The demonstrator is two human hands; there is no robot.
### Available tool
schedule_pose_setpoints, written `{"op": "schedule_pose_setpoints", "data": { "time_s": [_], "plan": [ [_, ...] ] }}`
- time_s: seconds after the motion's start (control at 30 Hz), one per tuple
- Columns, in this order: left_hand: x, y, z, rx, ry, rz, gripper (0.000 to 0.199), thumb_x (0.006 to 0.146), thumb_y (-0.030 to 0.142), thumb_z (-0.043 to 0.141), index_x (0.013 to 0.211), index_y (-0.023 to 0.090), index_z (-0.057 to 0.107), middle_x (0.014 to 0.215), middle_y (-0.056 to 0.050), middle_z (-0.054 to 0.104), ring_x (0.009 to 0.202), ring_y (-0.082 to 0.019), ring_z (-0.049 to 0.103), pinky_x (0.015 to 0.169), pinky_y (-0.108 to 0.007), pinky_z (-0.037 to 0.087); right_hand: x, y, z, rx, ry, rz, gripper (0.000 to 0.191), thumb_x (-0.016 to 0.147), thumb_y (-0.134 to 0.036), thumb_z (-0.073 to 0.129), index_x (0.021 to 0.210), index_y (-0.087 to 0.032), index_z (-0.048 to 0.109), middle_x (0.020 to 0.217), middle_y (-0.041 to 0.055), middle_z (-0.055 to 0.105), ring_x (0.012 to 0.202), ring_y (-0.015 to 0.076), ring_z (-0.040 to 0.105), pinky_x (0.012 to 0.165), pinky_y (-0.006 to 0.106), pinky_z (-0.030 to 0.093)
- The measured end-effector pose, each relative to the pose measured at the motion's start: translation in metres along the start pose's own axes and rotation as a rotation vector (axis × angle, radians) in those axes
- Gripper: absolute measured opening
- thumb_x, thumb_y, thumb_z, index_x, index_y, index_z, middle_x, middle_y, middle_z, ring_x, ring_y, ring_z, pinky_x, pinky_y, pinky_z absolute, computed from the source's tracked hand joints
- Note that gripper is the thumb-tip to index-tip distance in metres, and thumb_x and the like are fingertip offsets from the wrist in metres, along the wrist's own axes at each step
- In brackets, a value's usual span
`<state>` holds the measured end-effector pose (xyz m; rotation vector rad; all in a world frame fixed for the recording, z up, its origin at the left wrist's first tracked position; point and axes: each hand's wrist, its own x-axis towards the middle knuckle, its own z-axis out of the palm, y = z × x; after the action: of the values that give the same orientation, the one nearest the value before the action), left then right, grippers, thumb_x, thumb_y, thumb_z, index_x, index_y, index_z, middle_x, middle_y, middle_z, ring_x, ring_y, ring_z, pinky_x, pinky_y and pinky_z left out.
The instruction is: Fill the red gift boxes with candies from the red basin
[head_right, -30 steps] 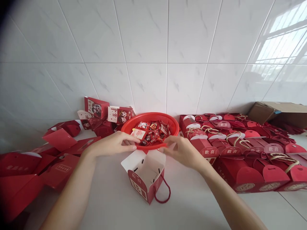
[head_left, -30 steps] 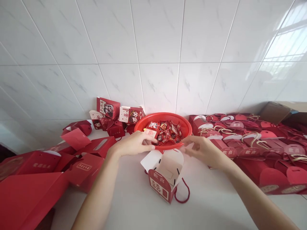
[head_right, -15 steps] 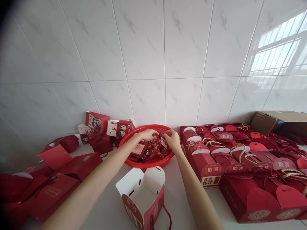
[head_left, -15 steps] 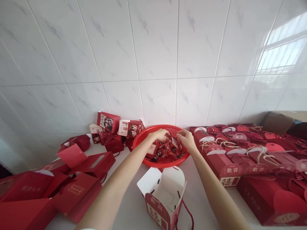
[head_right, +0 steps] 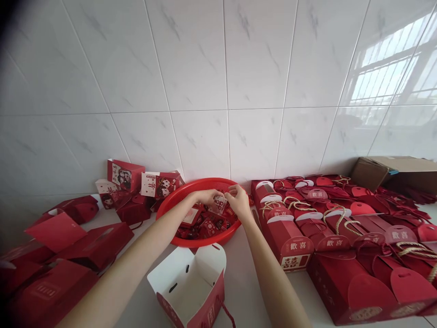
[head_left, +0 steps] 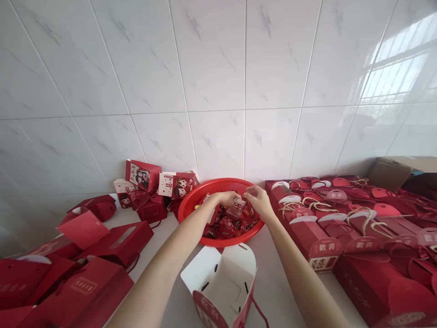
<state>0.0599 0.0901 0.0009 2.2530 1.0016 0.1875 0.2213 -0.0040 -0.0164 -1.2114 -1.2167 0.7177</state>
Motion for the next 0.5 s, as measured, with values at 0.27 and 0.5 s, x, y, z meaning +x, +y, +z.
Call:
{"op": "schedule_pose_setpoints", "data": {
  "time_s": [0.27, 0.5],
  "plan": [
    [-0.029, 0.016, -0.022, -0.644, 0.014, 0.112, 0.037, 0.059, 0.016, 0.074, 0.096, 0.018, 0.068, 0.081, 0.002, 0.069, 0.076, -0.015, 0.063, 0.073, -0.027, 0.05, 0.0, -0.001, 0.004, 0.195, -0.095, 0.1, 0.036, 0.075, -0.047, 0.072, 0.097, -0.021, 0.062, 0.089, 0.0063, 0.074, 0.082, 0.0238, 0.072, 0.072, 0.036, 0.057],
    [-0.028, 0.014, -0.023, -0.769, 0.02, 0.106, 0.017, 0.055, 0.007, 0.067, 0.071, 0.015, 0.069, 0.067, 0.001, 0.068, 0.064, -0.012, 0.06, 0.067, -0.024, 0.049, -0.002, -0.006, 0.001, 0.439, -0.228, 0.147, 0.041, 0.059, -0.044, 0.089, 0.083, -0.02, 0.067, 0.078, 0.0035, 0.074, 0.073, 0.022, 0.071, 0.07, 0.035, 0.06]
  ]
}}
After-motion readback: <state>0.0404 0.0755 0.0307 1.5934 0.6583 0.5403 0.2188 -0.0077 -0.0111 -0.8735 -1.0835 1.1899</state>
